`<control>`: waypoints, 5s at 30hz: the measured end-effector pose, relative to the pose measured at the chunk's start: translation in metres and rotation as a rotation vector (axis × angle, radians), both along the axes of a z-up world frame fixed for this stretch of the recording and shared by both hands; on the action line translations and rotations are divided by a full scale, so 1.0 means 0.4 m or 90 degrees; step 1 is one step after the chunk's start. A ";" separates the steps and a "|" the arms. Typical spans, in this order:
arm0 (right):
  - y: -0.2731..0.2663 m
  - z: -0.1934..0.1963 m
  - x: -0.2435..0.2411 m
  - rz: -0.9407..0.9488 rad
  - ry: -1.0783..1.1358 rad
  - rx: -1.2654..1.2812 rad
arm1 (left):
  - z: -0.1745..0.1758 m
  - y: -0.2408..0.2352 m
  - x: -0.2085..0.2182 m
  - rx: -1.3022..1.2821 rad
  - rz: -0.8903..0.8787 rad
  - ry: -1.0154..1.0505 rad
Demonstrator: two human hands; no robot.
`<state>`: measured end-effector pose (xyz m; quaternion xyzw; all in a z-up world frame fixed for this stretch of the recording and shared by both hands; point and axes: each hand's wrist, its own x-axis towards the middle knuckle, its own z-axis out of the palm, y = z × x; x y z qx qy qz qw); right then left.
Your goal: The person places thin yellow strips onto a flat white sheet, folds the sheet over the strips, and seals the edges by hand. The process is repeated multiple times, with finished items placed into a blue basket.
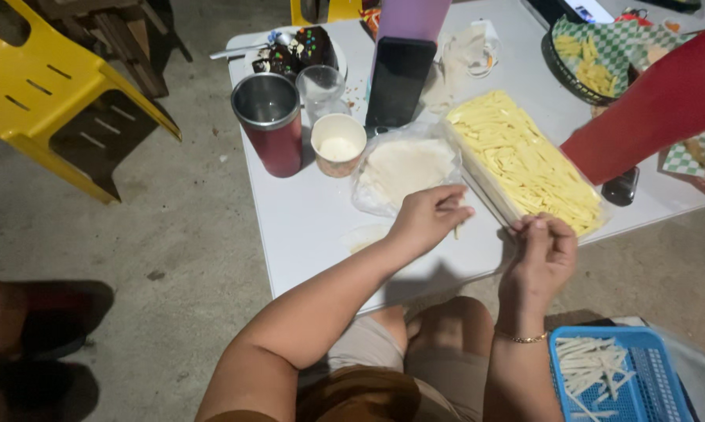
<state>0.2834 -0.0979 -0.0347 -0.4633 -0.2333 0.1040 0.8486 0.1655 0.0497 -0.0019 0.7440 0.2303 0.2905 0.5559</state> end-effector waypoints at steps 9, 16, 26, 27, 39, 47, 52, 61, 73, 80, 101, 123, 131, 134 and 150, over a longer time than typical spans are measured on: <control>-0.056 0.044 -0.070 0.089 -0.055 -0.179 | 0.085 -0.038 -0.392 0.314 -0.131 0.153; 0.024 0.062 -0.237 0.210 -0.527 -0.429 | -0.016 -0.139 -0.488 0.401 -0.063 0.129; 0.028 0.074 -0.290 0.310 -0.736 -0.405 | -0.047 -0.171 -0.482 0.367 0.060 0.124; 0.025 0.072 -0.290 0.305 -0.718 -0.411 | -0.042 -0.169 -0.481 0.327 0.072 0.121; -0.031 0.048 -0.289 0.265 -0.623 -0.358 | -0.005 -0.117 -0.428 0.328 0.028 0.138; -0.017 0.043 -0.296 0.197 -0.723 -0.253 | 0.000 -0.121 -0.395 0.321 0.083 0.122; -0.036 0.068 -0.326 0.072 -0.804 -0.388 | -0.014 -0.122 -0.392 0.335 0.106 0.106; -0.028 0.023 -0.293 0.159 -0.814 -0.465 | -0.011 -0.142 -0.440 0.381 0.019 0.121; -0.016 0.013 -0.287 0.153 -0.691 -0.476 | 0.004 -0.131 -0.401 0.385 0.154 0.267; -0.014 0.041 -0.297 0.130 -0.749 -0.534 | 0.034 -0.086 -0.381 0.263 0.152 0.404; 0.150 0.153 -0.194 0.186 -0.808 -0.495 | -0.056 -0.161 -0.413 0.570 0.011 0.246; 0.542 0.164 -0.259 0.274 -0.996 -0.587 | -0.032 -0.159 -0.446 0.490 0.050 0.188; 0.323 0.172 -0.209 0.283 -0.814 -0.330 | -0.043 -0.166 -0.444 0.571 0.070 0.219; 0.171 0.136 -0.201 0.393 -0.858 -0.399 | -0.046 -0.172 -0.444 0.603 0.076 0.238; 0.052 0.052 -0.154 0.392 -1.078 -0.547 | -0.046 -0.175 -0.448 0.545 0.083 0.204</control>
